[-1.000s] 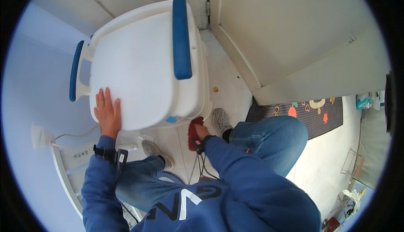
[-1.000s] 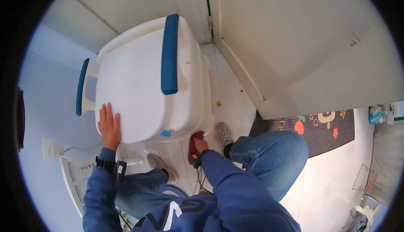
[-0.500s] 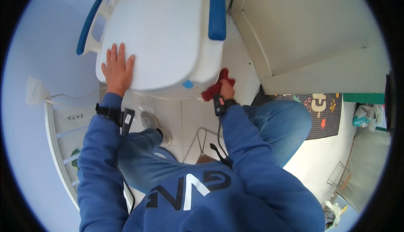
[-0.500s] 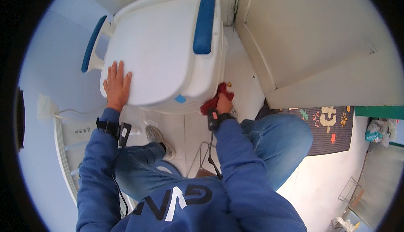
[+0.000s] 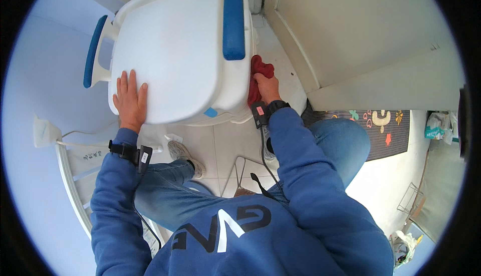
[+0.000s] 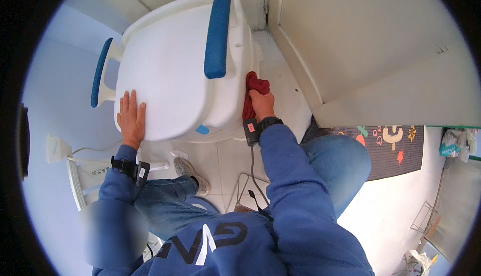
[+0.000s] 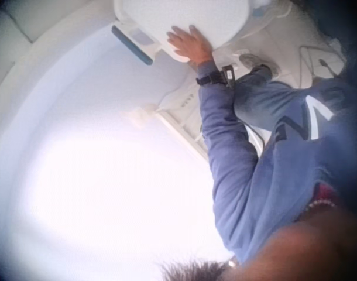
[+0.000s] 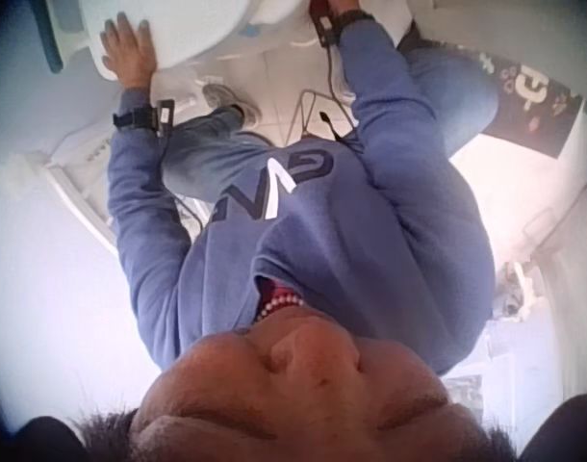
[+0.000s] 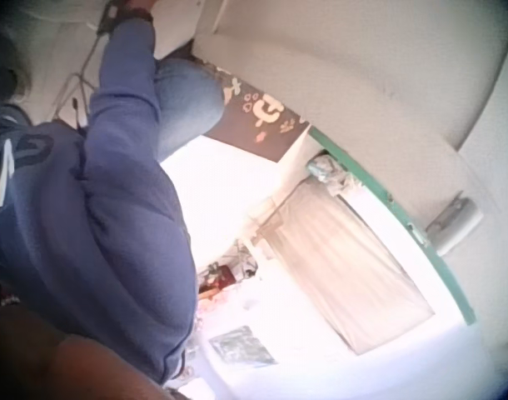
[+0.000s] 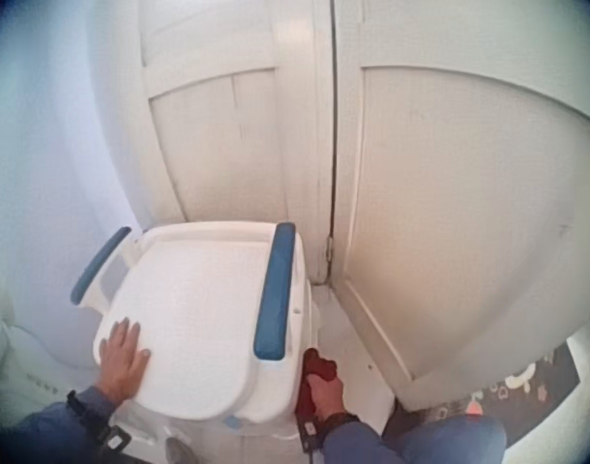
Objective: The person wipes a white and blue child's potty with a red cloth. They open the lid, remove the inner insert, wipe the rim and seat, then wipe the lid and exterior before closing it.
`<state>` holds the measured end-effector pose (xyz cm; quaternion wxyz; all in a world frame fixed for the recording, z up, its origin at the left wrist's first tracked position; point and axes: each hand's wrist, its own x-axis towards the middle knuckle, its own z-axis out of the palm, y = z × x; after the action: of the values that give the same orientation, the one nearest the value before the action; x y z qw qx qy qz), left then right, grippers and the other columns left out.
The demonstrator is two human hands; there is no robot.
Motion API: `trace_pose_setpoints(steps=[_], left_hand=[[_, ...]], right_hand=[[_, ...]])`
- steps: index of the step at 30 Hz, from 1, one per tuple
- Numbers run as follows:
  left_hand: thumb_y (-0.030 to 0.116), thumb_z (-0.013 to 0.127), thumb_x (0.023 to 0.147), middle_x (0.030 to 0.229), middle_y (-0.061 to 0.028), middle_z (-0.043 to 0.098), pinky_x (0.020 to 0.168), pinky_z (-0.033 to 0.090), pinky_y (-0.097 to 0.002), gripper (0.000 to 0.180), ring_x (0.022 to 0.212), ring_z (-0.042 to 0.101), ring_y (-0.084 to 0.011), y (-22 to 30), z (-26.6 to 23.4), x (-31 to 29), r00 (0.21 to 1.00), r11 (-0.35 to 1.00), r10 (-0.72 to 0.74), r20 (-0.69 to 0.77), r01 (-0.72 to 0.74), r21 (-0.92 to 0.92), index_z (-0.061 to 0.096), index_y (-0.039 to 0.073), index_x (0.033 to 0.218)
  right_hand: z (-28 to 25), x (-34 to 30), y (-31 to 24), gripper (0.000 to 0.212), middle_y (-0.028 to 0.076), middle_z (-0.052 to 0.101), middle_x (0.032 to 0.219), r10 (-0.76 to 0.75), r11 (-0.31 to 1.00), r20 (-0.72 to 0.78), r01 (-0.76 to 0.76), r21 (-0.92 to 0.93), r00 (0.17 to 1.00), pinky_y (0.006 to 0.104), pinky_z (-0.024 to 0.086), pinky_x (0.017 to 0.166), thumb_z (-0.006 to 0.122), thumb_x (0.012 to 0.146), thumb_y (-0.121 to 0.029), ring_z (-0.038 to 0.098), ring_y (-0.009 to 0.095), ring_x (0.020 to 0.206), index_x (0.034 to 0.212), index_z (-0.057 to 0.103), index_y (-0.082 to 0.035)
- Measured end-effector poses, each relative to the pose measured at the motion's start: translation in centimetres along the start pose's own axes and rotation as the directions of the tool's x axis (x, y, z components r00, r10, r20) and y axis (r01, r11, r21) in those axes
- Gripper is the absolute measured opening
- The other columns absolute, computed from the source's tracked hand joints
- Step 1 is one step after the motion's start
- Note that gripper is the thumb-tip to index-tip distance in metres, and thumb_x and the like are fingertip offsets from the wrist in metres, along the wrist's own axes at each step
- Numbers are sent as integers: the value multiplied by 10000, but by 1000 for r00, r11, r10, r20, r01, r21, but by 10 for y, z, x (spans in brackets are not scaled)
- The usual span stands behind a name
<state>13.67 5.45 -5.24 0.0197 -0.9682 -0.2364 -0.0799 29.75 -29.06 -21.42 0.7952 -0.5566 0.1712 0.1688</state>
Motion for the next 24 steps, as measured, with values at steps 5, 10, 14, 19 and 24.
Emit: trace_pose_setpoints(steps=[5, 10, 14, 19, 24], left_hand=[[503, 481, 1002, 1645, -132, 278, 1168, 146, -655, 647, 1529, 206, -345, 0, 0, 0, 1000, 999, 5, -28, -5, -33, 390, 174, 1551], [510, 506, 990, 1634, -139, 299, 1163, 155, -659, 647, 1522, 222, -350, 2, -1, -1, 999, 999, -12, -50, 11, -36, 413, 180, 1539], [520, 519, 982, 1631, -145, 301, 1164, 157, -663, 657, 1520, 225, -352, 5, -4, -2, 999, 997, -32, -44, 29, -65, 416, 183, 1536], [514, 511, 985, 1633, -132, 299, 1156, 189, -658, 646, 1517, 233, -346, 10, -8, -5, 998, 999, -40, -55, 39, -28, 417, 189, 1536], [527, 512, 982, 1630, -130, 302, 1160, 192, -648, 648, 1511, 244, -347, 12, -13, -6, 996, 998, -43, -73, 40, -44, 426, 185, 1526]], right_hand=[[-17, 4, -80, 362, 117, 695, 1026, -13, 925, 120, 58, -376, 993, 394, 544, 810, 696, 802, -98, 665, 249, 905, 1148, 662, 2], [2, -48, -170, 389, 134, 682, 1170, -126, 883, 267, -15, 470, 956, 449, 548, 918, 653, 889, -148, 665, 292, 1042, 1255, 595, -27], [54, -127, -221, 306, 56, 677, 1166, -371, 765, 373, 52, 642, 850, 402, 539, 938, 609, 952, -118, 654, 236, 1071, 1250, 595, -48], [143, -174, -217, 350, 82, 650, 1258, -450, 890, 690, 220, 400, 567, 378, 513, 1002, 605, 936, -34, 638, 238, 1131, 1285, 590, -38], [178, -149, -178, 489, 218, 442, 1498, -176, -159, 940, 934, -319, 291, 518, 346, 1131, 724, 665, -50, 365, 482, 1379, 1138, 721, -173]])
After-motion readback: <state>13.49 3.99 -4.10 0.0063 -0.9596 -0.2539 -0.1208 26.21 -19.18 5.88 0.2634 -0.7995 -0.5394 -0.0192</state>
